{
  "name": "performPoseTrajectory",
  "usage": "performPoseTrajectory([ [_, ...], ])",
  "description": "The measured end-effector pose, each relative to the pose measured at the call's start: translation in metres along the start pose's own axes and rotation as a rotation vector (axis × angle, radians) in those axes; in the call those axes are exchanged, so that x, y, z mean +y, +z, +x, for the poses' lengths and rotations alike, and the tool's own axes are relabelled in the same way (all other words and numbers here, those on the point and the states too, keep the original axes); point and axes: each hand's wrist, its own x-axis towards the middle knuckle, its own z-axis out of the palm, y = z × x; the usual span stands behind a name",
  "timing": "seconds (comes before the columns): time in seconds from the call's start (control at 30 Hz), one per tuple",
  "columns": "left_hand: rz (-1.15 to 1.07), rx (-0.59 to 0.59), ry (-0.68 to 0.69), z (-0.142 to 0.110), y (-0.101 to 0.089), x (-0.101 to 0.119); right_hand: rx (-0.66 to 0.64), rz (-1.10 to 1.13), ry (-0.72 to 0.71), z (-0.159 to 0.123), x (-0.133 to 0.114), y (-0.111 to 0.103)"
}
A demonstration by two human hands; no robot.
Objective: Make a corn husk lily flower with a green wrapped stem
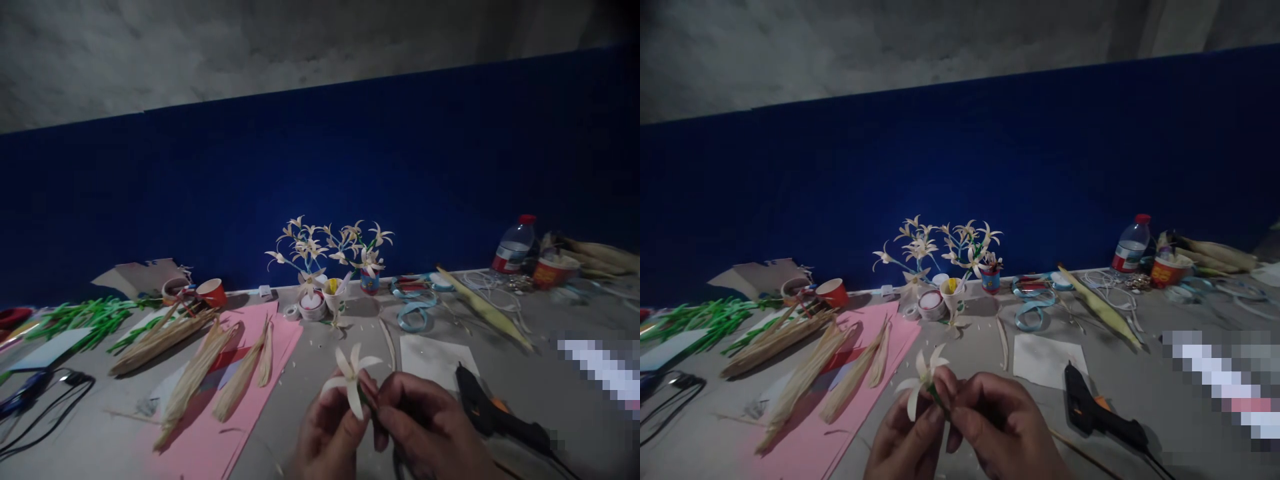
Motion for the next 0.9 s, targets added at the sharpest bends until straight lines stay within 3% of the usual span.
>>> performPoseTrajectory([
  [0.07, 0.001, 0.014, 0.002, 0.000, -0.001, 0.000, -0.009, 0.027, 0.030, 0.001, -0.002, 0.001],
  [0.23, 0.020, -0.114, -0.004, 0.001, -0.001, 0.001, -0.008, 0.161, 0.123, 0.001, -0.007, 0.005],
  [0.37, -0.033, -0.140, -0.081, 0.002, -0.001, 0.002, -0.035, 0.243, 0.167, 0.002, -0.007, 0.005],
  [0.43, -0.052, -0.143, -0.097, 0.004, -0.001, 0.002, -0.010, 0.210, 0.109, 0.003, -0.004, 0.005],
  [0.57, -0.049, -0.102, -0.012, 0.007, 0.001, -0.003, 0.094, 0.053, -0.151, 0.004, 0.006, 0.006],
  [0.63, -0.031, -0.109, 0.009, 0.011, 0.001, -0.004, 0.150, 0.028, -0.174, 0.006, 0.011, 0.006],
  [0.73, -0.029, -0.136, -0.010, 0.016, 0.000, -0.006, 0.201, 0.009, -0.070, 0.010, 0.014, 0.001],
  [0.9, 0.001, -0.105, -0.023, 0.025, -0.005, -0.008, -0.036, 0.061, 0.138, 0.018, 0.005, -0.012],
])
